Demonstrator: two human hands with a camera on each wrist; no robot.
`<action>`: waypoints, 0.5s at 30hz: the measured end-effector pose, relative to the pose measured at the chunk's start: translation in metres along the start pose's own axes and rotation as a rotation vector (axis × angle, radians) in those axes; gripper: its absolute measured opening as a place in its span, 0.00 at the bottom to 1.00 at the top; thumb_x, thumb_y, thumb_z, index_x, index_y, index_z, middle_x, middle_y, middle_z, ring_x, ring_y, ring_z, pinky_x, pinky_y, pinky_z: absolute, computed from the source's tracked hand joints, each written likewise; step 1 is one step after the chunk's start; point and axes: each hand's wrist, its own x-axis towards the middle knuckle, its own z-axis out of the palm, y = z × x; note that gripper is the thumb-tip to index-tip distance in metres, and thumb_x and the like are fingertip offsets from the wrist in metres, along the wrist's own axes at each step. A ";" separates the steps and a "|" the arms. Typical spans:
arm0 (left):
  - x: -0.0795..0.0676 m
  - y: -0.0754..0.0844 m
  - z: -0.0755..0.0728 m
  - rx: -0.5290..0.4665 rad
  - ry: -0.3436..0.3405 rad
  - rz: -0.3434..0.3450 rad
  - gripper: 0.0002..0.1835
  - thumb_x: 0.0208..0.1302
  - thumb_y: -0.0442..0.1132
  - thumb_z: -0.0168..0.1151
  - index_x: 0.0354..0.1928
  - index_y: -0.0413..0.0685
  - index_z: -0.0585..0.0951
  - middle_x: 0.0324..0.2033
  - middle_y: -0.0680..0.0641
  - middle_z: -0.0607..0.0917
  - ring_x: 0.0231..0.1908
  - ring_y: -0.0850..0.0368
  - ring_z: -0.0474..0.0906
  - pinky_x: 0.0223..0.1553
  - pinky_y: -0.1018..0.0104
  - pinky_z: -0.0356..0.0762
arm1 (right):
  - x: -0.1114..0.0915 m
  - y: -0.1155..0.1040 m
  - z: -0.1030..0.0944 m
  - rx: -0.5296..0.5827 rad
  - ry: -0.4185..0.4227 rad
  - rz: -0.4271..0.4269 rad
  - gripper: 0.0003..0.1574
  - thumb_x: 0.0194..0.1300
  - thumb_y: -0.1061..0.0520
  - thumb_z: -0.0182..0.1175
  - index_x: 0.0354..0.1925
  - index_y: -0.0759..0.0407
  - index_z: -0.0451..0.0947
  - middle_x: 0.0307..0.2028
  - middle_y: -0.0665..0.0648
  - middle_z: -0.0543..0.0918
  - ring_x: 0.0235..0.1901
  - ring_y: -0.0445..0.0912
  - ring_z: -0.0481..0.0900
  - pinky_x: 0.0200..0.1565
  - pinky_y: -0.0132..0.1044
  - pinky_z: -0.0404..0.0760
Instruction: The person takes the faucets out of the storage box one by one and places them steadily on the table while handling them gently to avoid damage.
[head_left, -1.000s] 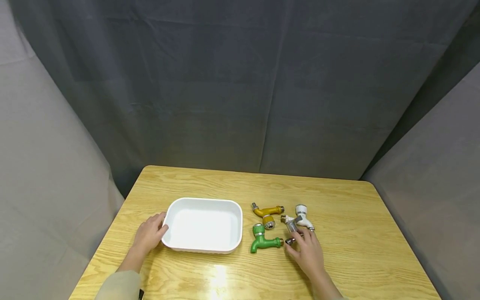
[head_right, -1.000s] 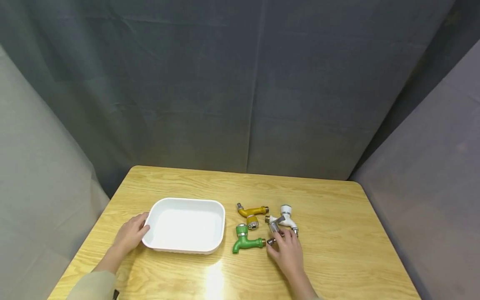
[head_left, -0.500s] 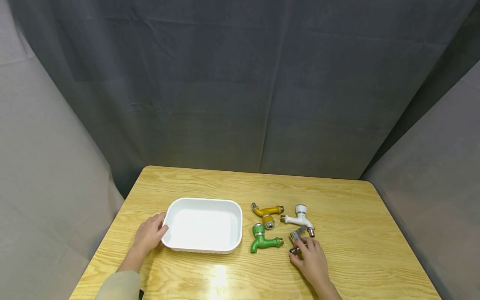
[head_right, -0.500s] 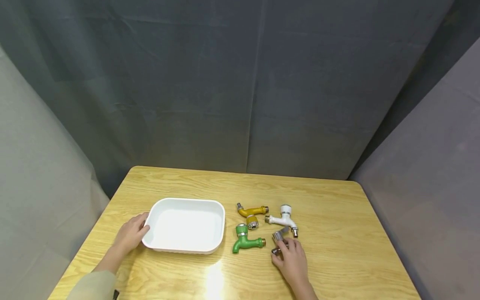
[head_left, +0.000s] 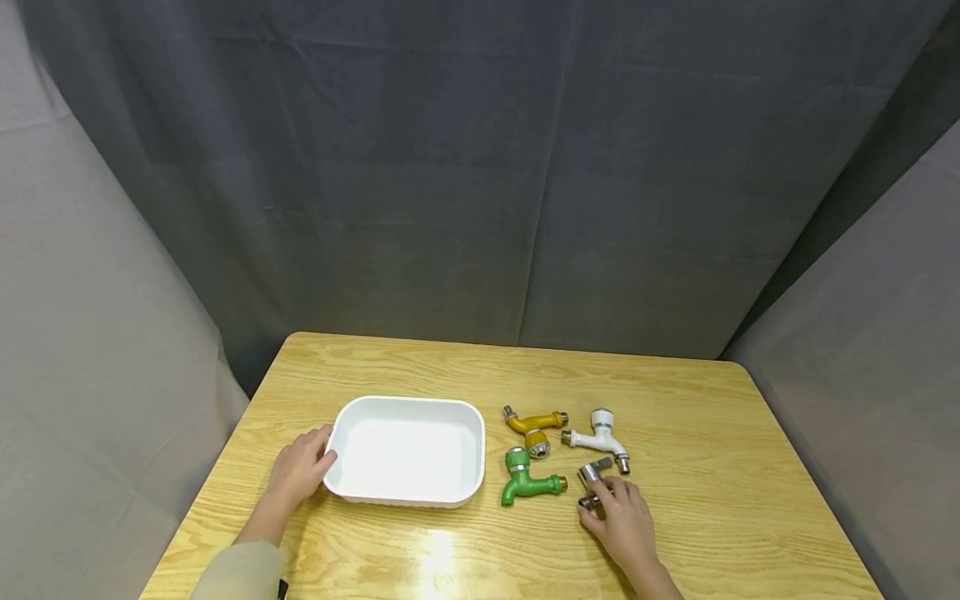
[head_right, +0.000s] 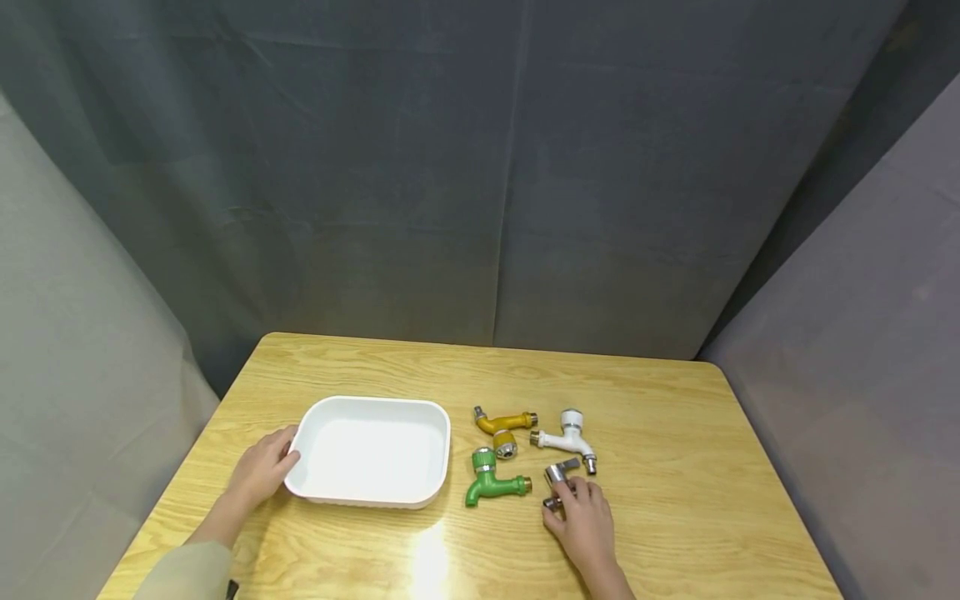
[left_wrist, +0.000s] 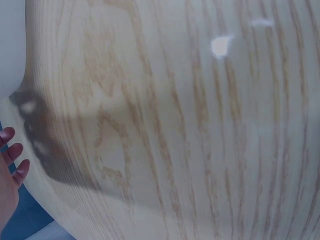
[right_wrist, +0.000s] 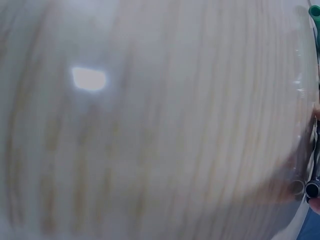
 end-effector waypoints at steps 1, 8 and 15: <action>0.000 0.000 0.000 -0.002 0.000 -0.001 0.20 0.59 0.43 0.52 0.54 0.49 0.74 0.28 0.53 0.76 0.29 0.56 0.69 0.30 0.58 0.67 | 0.000 0.000 0.000 0.000 -0.004 0.001 0.19 0.42 0.48 0.70 0.34 0.50 0.77 0.38 0.59 0.76 0.41 0.60 0.73 0.38 0.53 0.74; 0.000 0.000 0.000 -0.005 -0.001 -0.004 0.20 0.59 0.43 0.52 0.54 0.49 0.74 0.27 0.53 0.75 0.29 0.56 0.68 0.29 0.58 0.67 | 0.002 -0.002 -0.002 -0.001 -0.025 0.003 0.19 0.43 0.48 0.70 0.35 0.51 0.77 0.37 0.59 0.76 0.40 0.60 0.73 0.36 0.54 0.74; 0.000 -0.001 0.001 -0.008 -0.006 -0.012 0.20 0.59 0.43 0.52 0.54 0.49 0.74 0.29 0.52 0.76 0.29 0.56 0.68 0.30 0.58 0.67 | 0.003 -0.009 -0.007 -0.006 -0.118 0.047 0.18 0.47 0.48 0.68 0.35 0.52 0.74 0.38 0.61 0.75 0.41 0.60 0.73 0.36 0.54 0.75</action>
